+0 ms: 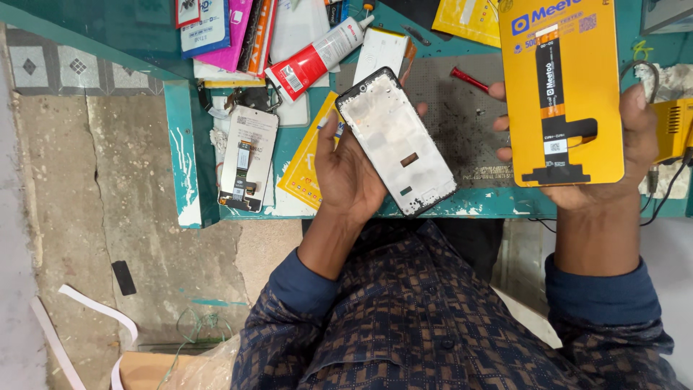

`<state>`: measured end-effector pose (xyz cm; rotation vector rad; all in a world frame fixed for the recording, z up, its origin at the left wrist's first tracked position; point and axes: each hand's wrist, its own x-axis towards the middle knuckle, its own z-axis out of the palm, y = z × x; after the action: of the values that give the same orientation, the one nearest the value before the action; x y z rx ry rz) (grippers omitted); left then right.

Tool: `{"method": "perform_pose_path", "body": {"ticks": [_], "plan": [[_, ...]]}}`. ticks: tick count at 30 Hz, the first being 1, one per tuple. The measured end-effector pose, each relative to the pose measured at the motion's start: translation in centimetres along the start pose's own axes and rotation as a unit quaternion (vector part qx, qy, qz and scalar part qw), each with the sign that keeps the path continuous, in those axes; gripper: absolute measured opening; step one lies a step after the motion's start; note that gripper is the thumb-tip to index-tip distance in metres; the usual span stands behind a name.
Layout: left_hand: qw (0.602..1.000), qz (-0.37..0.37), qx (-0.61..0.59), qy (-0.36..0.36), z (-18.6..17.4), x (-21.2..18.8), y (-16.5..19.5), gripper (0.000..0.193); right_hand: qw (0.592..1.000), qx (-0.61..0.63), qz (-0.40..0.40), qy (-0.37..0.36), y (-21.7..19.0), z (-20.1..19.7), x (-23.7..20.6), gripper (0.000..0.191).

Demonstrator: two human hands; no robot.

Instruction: The person applies adhesive from a tube along the edges of a phone back cover. They then place a new battery into the cover and press it down.

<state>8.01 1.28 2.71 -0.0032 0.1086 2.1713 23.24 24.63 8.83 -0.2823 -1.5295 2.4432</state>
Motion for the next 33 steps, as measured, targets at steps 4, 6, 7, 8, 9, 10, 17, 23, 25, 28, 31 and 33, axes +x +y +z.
{"method": "perform_pose_path", "body": {"ticks": [4, 6, 7, 8, 9, 10, 17, 23, 25, 28, 31, 33], "plan": [[1.000, -0.006, -0.003, 0.011, 1.1, -0.2, -0.3, 0.072, 1.000, -0.020, 0.007, 0.013, -0.6, 0.4, -0.6, 0.107], [1.000, -0.004, 0.028, 0.009, 1.7, -0.2, -0.6, 0.070, 0.999, -0.038, 0.011, 0.016, -1.1, 0.7, -0.9, 0.110], [0.999, -0.003, 0.043, 0.007, 2.0, -0.2, -0.6, 0.069, 0.999, -0.043, 0.014, 0.016, -1.3, 1.0, -1.0, 0.111], [0.999, -0.001, 0.054, 0.007, 2.4, -0.3, -0.7, 0.069, 0.999, -0.048, 0.017, 0.015, -1.6, 1.2, -1.1, 0.111], [0.998, 0.001, 0.065, 0.007, 2.7, -0.5, -0.8, 0.070, 0.998, -0.052, 0.021, 0.015, -1.9, 1.6, -1.2, 0.112], [0.997, 0.003, 0.075, 0.007, 3.1, -0.7, -0.8, 0.070, 0.998, -0.061, 0.020, 0.017, -2.3, 1.9, -1.3, 0.111], [0.992, -0.003, 0.122, -0.017, 4.7, -1.7, -1.2, 0.073, 0.989, -0.146, -0.001, 0.024, -4.5, 4.2, -2.3, 0.107], [0.989, -0.008, 0.146, -0.020, 4.6, -2.1, -1.2, 0.077, 0.984, -0.174, -0.008, 0.037, -4.7, 5.5, -2.9, 0.095], [0.990, -0.012, 0.138, -0.026, 4.6, -2.2, -1.1, 0.075, 0.982, -0.185, -0.017, 0.041, -4.7, 5.7, -3.2, 0.091], [0.987, -0.004, 0.159, -0.022, 4.7, -2.4, -1.0, 0.071, 0.969, -0.248, -0.013, 0.019, -5.0, 5.5, -3.5, 0.087], [0.986, 0.013, 0.167, -0.024, 4.8, -2.4, -0.9, 0.067, 0.947, -0.318, -0.008, -0.038, -5.9, 4.5, -3.1, 0.083], [0.984, 0.015, 0.177, -0.017, 4.9, -2.4, -0.7, 0.066, 0.918, -0.386, -0.023, -0.084, -6.4, 3.9, -3.0, 0.078]]}}
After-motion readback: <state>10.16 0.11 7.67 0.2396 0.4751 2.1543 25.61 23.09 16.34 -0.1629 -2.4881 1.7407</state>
